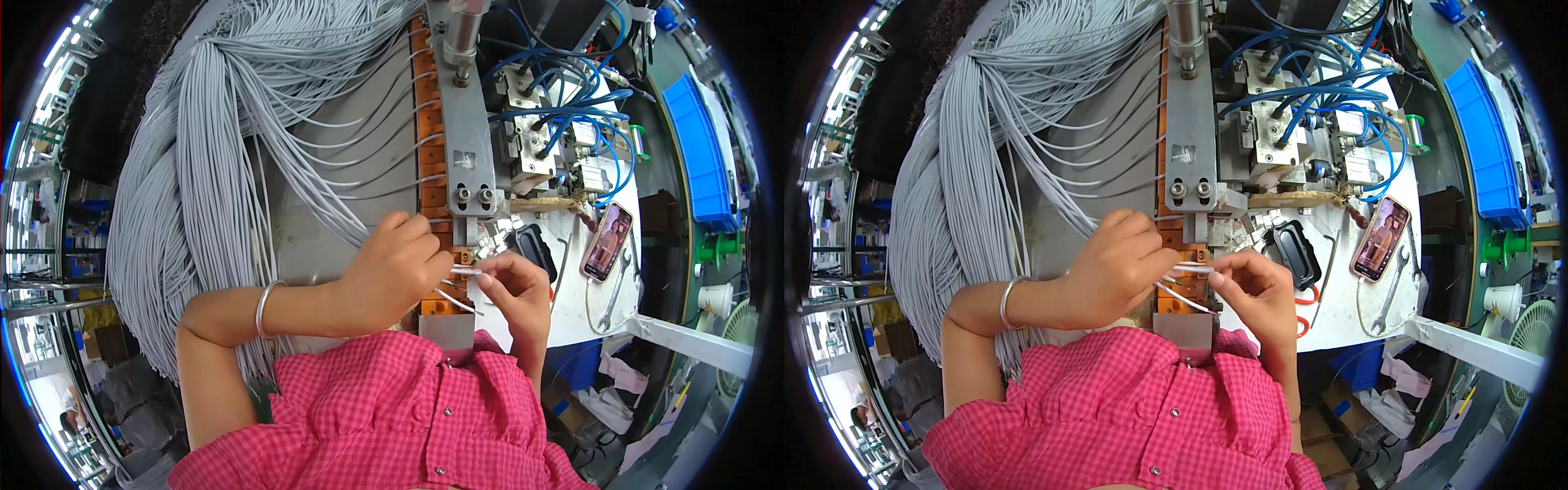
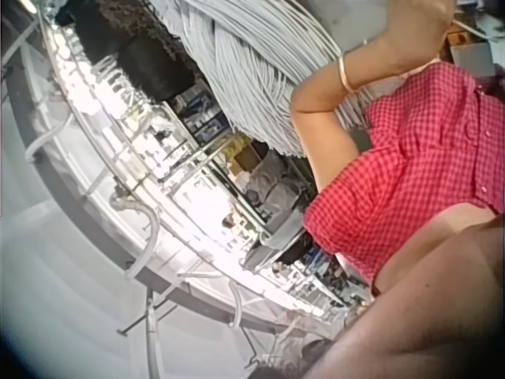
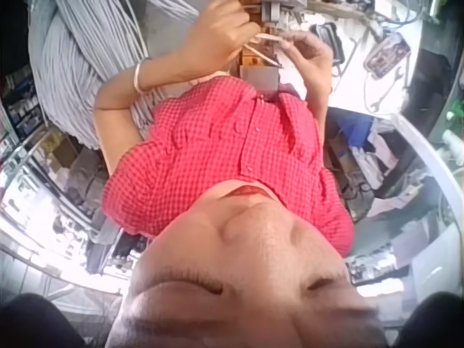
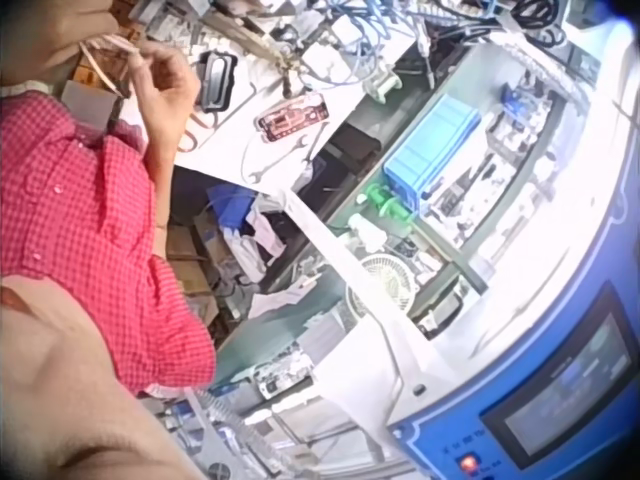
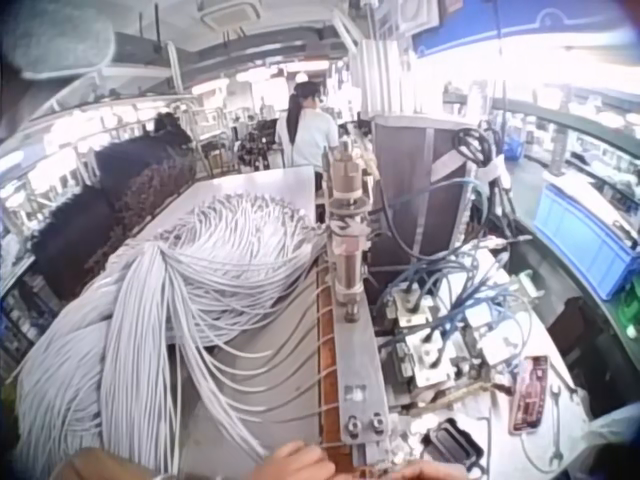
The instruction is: The person arranges a large bundle of cables on the table, then inserts the ends of the wires one by one into a machine.
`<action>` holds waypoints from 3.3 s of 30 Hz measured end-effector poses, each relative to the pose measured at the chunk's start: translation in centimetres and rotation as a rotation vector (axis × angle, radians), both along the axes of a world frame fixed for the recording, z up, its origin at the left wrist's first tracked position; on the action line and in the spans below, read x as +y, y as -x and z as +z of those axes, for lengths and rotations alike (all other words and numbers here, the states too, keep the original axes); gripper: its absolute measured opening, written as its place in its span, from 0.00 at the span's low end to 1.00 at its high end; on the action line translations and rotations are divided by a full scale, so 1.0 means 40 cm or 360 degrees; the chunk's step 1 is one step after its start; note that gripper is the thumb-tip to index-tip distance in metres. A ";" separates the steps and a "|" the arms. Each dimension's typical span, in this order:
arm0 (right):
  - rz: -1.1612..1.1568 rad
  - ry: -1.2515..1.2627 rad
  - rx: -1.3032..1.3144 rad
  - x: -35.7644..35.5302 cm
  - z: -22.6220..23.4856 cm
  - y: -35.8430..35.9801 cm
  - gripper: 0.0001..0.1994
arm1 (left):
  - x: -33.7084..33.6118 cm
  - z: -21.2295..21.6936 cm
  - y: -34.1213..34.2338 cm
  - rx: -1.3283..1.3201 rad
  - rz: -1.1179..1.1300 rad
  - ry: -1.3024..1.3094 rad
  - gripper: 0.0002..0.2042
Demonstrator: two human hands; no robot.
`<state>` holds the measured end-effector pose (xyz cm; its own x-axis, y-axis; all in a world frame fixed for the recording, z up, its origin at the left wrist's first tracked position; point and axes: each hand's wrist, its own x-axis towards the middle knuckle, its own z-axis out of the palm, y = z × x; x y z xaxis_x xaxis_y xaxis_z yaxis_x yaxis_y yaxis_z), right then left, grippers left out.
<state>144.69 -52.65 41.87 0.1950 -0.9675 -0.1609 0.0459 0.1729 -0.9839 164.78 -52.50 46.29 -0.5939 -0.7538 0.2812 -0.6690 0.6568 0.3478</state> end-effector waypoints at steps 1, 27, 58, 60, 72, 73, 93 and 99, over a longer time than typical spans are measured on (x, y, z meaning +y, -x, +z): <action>0.0027 0.0079 -0.0046 -0.001 -0.003 0.001 0.04 | 0.000 0.001 -0.001 0.0019 -0.0026 -0.0038 0.07; -0.0079 -0.0064 -0.0313 0.011 -0.001 -0.003 0.05 | -0.004 0.013 -0.008 0.0141 -0.0081 -0.0103 0.10; 0.0178 -0.0285 -0.0044 -0.015 -0.027 0.015 0.02 | 0.005 -0.011 -0.003 -0.0065 -0.0020 0.0020 0.11; 0.0168 -0.0148 0.0056 -0.003 -0.003 0.012 0.02 | 0.005 -0.006 0.000 -0.0036 0.0001 0.0018 0.10; 0.0077 0.0291 0.0147 0.010 0.023 -0.023 0.04 | 0.007 0.013 -0.013 0.0037 0.0008 -0.0048 0.09; -0.0024 0.0151 0.0036 0.013 0.020 -0.024 0.04 | 0.007 0.014 -0.013 0.0032 -0.0007 -0.0045 0.08; 0.0021 -0.0107 -0.0170 0.001 -0.021 0.015 0.04 | 0.004 -0.010 0.009 0.0121 -0.0144 -0.0026 0.08; -0.0016 -0.0243 -0.0144 -0.010 -0.036 0.007 0.04 | -0.005 -0.010 0.005 0.0094 -0.0044 0.0053 0.08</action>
